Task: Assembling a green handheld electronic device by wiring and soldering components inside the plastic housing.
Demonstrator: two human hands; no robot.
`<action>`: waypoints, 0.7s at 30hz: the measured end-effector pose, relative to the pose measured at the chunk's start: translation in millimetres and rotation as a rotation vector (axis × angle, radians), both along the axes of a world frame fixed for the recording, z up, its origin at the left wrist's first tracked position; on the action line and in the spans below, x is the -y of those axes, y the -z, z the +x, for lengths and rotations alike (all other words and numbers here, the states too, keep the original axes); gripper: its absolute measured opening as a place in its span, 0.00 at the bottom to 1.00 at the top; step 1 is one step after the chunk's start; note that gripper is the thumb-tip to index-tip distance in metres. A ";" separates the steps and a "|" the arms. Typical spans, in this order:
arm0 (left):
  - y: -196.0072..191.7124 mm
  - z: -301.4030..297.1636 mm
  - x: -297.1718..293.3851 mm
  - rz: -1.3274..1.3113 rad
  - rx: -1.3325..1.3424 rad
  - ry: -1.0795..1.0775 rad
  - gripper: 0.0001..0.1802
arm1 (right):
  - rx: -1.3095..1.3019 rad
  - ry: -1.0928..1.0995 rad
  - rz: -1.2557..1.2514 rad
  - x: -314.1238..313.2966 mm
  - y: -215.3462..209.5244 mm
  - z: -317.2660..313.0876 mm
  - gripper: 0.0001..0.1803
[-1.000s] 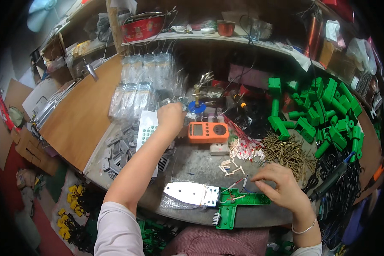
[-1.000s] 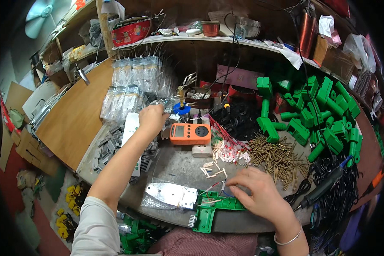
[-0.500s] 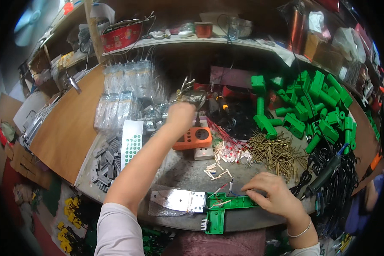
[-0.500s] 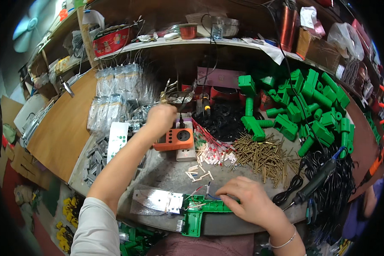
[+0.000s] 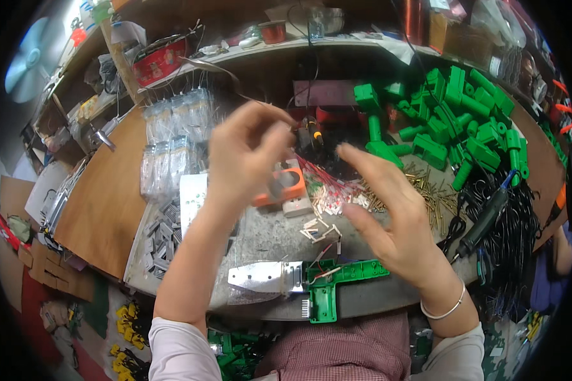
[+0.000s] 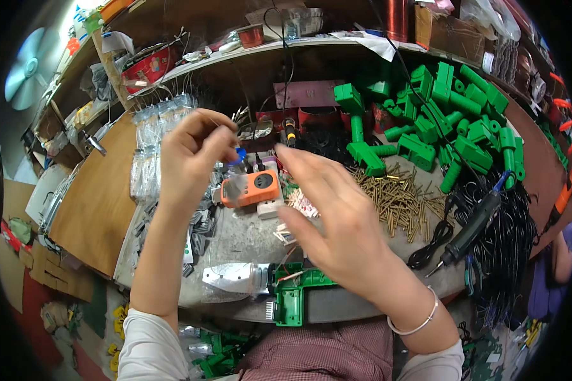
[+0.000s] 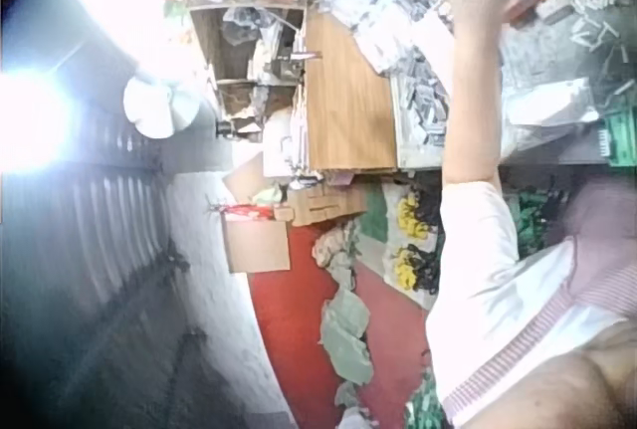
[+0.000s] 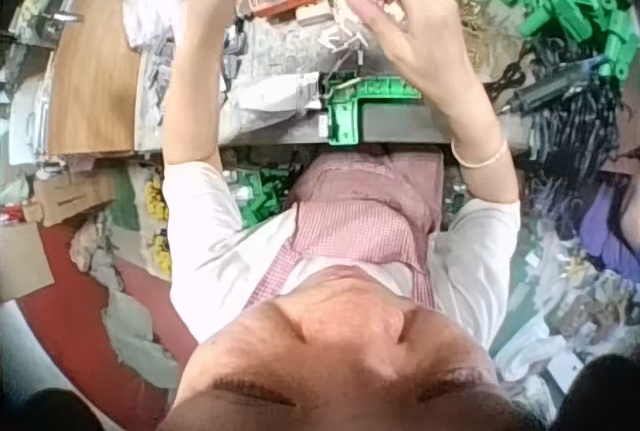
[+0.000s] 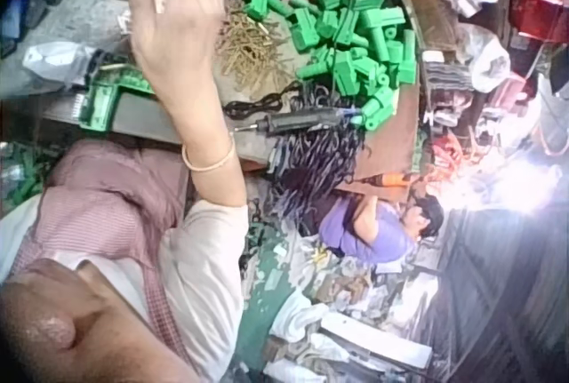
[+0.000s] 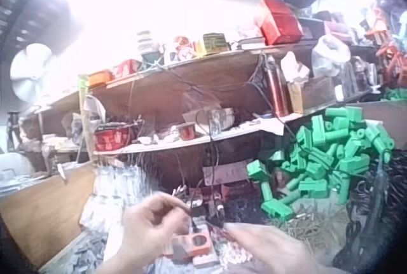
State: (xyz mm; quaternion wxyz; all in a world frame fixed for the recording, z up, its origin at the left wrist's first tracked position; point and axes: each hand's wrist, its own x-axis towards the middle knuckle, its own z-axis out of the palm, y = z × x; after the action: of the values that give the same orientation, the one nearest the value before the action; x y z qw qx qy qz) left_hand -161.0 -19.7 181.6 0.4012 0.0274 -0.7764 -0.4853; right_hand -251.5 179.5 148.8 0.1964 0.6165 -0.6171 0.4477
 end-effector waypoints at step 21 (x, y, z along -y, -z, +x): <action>105.5 85.0 -91.9 0.399 -0.149 0.238 0.02 | 0.985 -0.178 0.606 -101.9 25.9 49.0 0.18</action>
State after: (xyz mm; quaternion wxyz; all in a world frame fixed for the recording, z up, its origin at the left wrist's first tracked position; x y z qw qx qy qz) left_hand -76.0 72.2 76.1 0.3840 -0.0215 -0.6312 -0.6736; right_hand -202.5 281.4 122.9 -0.3372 0.4136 -0.6821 0.4999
